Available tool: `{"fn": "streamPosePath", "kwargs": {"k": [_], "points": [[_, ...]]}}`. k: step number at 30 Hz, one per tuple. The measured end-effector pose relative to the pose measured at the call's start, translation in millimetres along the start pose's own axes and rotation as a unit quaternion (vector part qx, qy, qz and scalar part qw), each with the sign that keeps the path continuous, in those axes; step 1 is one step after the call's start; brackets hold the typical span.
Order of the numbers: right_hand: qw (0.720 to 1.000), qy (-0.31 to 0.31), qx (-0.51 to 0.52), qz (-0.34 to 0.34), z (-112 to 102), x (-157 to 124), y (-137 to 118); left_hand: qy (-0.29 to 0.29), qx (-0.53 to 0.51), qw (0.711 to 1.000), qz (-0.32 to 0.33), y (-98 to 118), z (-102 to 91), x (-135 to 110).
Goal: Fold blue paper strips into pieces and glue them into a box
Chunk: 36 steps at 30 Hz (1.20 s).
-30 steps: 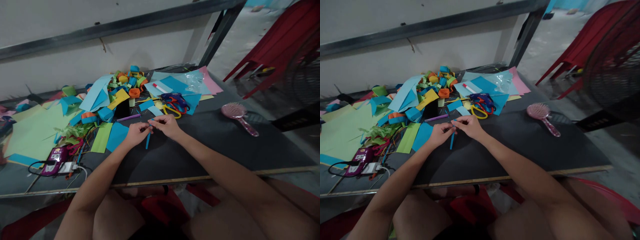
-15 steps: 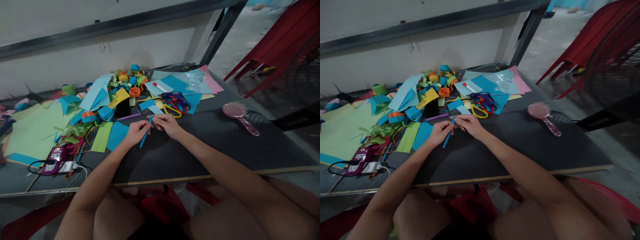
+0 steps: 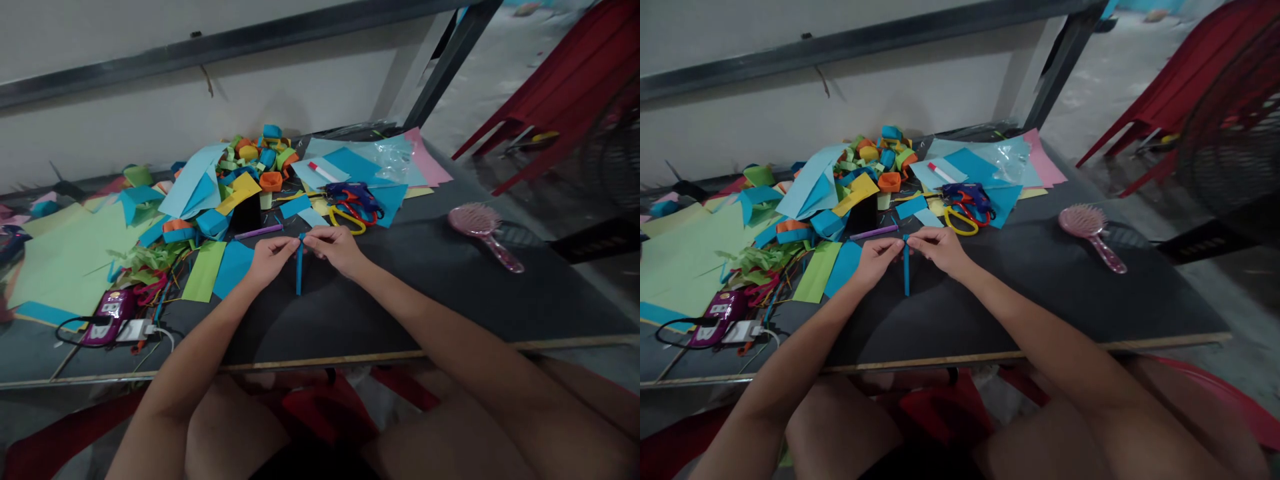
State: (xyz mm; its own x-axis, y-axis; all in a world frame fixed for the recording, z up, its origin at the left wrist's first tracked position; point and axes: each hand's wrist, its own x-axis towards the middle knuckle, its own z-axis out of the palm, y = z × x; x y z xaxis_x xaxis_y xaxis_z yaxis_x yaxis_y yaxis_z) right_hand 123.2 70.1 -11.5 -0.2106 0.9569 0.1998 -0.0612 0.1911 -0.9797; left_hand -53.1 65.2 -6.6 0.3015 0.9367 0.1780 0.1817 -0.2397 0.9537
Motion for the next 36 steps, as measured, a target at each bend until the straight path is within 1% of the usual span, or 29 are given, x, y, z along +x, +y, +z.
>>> {"fn": "streamPosePath", "kwargs": {"k": [3,5,8,11,16,18,20,22,25,29,33,36], "points": [[0.999,-0.024,0.034,0.018,0,1,2,-0.018,-0.046,0.999,-0.016,0,-1.4,1],[0.998,-0.029,0.039,0.029,0,1,2,-0.02,-0.049,0.998,-0.019,0,-1.8,2],[0.998,-0.027,0.037,0.032,1,0,-1,-0.015,-0.018,1.0,-0.018,4,-2.7,0],[0.999,-0.016,0.029,0.023,0,0,-4,-0.019,0.04,0.999,-0.007,10,-4.3,-2],[0.999,-0.004,0.016,0.035,1,-1,-6,-0.003,0.148,0.988,0.042,18,-5.9,-6],[0.999,0.013,0.006,0.035,3,-3,-8,0.011,0.213,0.974,0.075,20,-5.5,-8],[0.999,0.037,-0.008,0.018,6,-5,-11,0.029,0.275,0.954,0.118,21,-5.1,-8],[0.998,0.056,-0.022,-0.005,9,-8,-16,0.04,0.305,0.939,0.151,22,-5.0,-9],[0.997,0.071,-0.035,-0.024,13,-11,-22,0.038,0.299,0.938,0.169,24,-5.9,-10],[0.996,0.085,-0.023,-0.019,13,-11,-23,0.019,0.255,0.952,0.169,25,-6.6,-11],[0.997,0.081,0.01,0.006,12,-9,-18,0.009,0.174,0.979,0.109,22,-4.2,-10],[0.996,0.075,0.03,0.027,11,-8,-14,0.013,0.13,0.989,0.071,20,-2.3,-8]]}}
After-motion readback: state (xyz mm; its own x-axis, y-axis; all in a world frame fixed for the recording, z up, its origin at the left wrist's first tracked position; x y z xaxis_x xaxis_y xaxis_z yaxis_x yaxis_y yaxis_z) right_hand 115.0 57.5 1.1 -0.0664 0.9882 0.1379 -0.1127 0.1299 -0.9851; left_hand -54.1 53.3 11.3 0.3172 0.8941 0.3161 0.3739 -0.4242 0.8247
